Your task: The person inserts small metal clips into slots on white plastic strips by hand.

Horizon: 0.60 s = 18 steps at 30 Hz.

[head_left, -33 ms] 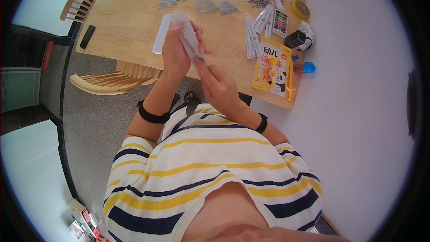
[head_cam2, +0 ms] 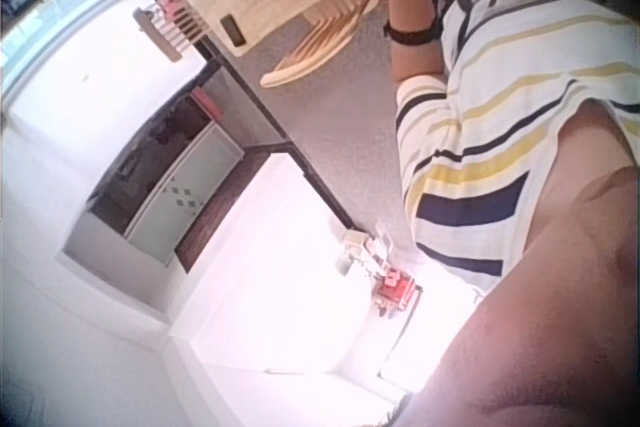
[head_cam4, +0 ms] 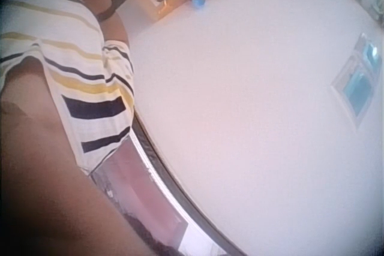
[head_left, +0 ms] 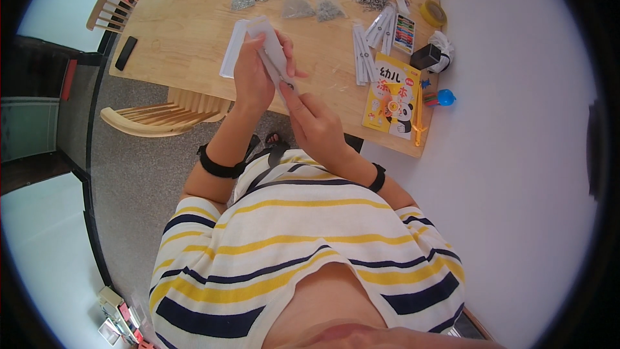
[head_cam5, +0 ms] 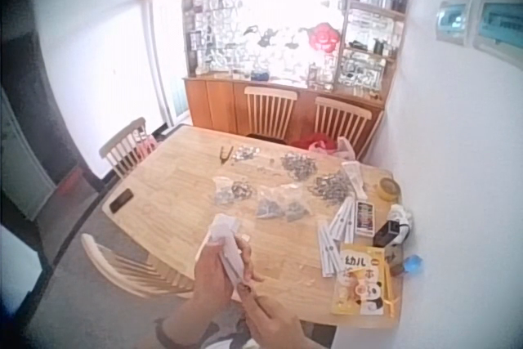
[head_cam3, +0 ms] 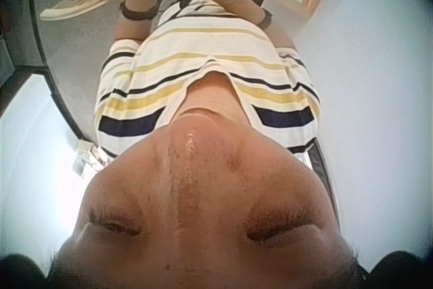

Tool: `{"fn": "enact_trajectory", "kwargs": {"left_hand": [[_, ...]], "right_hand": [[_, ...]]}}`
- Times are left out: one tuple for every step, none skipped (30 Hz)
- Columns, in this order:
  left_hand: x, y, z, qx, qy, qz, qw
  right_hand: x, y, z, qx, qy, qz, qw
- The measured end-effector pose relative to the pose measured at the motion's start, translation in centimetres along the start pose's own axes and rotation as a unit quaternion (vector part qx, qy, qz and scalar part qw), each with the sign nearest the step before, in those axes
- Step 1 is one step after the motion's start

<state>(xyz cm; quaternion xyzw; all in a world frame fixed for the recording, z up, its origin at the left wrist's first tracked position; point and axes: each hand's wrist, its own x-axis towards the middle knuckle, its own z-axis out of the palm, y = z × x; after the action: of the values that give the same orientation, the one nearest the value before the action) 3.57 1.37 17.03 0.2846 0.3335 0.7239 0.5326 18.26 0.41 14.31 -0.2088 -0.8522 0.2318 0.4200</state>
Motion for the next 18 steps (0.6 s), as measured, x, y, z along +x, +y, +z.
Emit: {"fn": "enact_trajectory", "kwargs": {"left_hand": [[0.0, 0.0, -0.1, 0.0, 0.0, 0.0, 1.0], [0.1, 0.0, -0.2, -0.01, -0.002, -0.006, 1.0], [0.1, 0.1, -0.3, -0.02, -0.005, -0.012, 1.0], [0.3, 0.2, -0.3, -0.021, -0.005, -0.012, 1.0], [0.4, 0.4, -0.2, -0.017, 0.013, -0.012, 1.0], [0.6, 0.5, -0.2, -0.013, 0.032, -0.012, 0.999], [0.7, 0.7, -0.4, -0.014, 0.032, -0.012, 0.999], [0.9, 0.9, -0.7, -0.013, 0.036, 0.0, 0.999], [1.0, 1.1, -0.8, -0.012, 0.041, 0.013, 0.999], [1.2, 1.4, -0.7, -0.013, 0.042, 0.014, 0.999], [1.3, 1.8, -0.5, -0.006, 0.058, 0.027, 0.998], [1.5, 2.1, -0.3, 0.0, 0.073, 0.04, 0.997], [1.6, 2.2, -0.3, 0.0, 0.073, 0.041, 0.996], [1.7, 2.4, -0.3, 0.003, 0.08, 0.047, 0.996], [1.7, 2.5, -0.2, 0.005, 0.087, 0.053, 0.995], [1.7, 2.7, -0.1, 0.005, 0.087, 0.053, 0.995], [1.7, 2.8, 0.0, 0.003, 0.087, 0.047, 0.995], [1.6, 2.9, 0.0, 0.001, 0.087, 0.041, 0.995]], "right_hand": [[0.0, 0.0, 0.0, -0.002, 0.0, 0.002, 1.0], [0.0, 0.0, 0.0, -0.004, 0.001, 0.003, 1.0], [0.0, 0.0, 0.0, -0.004, 0.001, 0.003, 1.0], [0.0, 0.0, -0.1, -0.009, -0.007, 0.01, 1.0], [0.0, 0.1, -0.2, -0.015, -0.016, 0.016, 1.0], [-0.1, 0.1, -0.2, -0.015, -0.016, 0.016, 1.0], [-0.2, 0.2, -0.1, -0.028, -0.022, 0.011, 0.999], [-0.2, 0.3, -0.1, -0.041, -0.027, 0.006, 0.999], [-0.3, 0.3, -0.2, -0.04, -0.029, 0.005, 0.999], [-0.3, 0.3, -0.2, -0.036, -0.034, 0.008, 0.999], [-0.3, 0.3, -0.3, -0.033, -0.04, 0.011, 0.999], [-0.4, 0.4, -0.2, -0.033, -0.04, 0.01, 0.999], [-0.6, 0.6, -0.1, -0.026, -0.031, 0.015, 0.999], [-0.7, 0.8, 0.0, -0.02, -0.021, 0.02, 0.999], [-0.7, 0.8, 0.2, -0.02, -0.022, 0.019, 0.999], [-0.7, 0.8, 0.3, 0.011, 0.001, 0.04, 0.999], [-0.7, 0.8, 0.4, 0.042, 0.024, 0.061, 0.997], [-0.8, 0.8, 0.5, 0.041, 0.023, 0.06, 0.997]]}}
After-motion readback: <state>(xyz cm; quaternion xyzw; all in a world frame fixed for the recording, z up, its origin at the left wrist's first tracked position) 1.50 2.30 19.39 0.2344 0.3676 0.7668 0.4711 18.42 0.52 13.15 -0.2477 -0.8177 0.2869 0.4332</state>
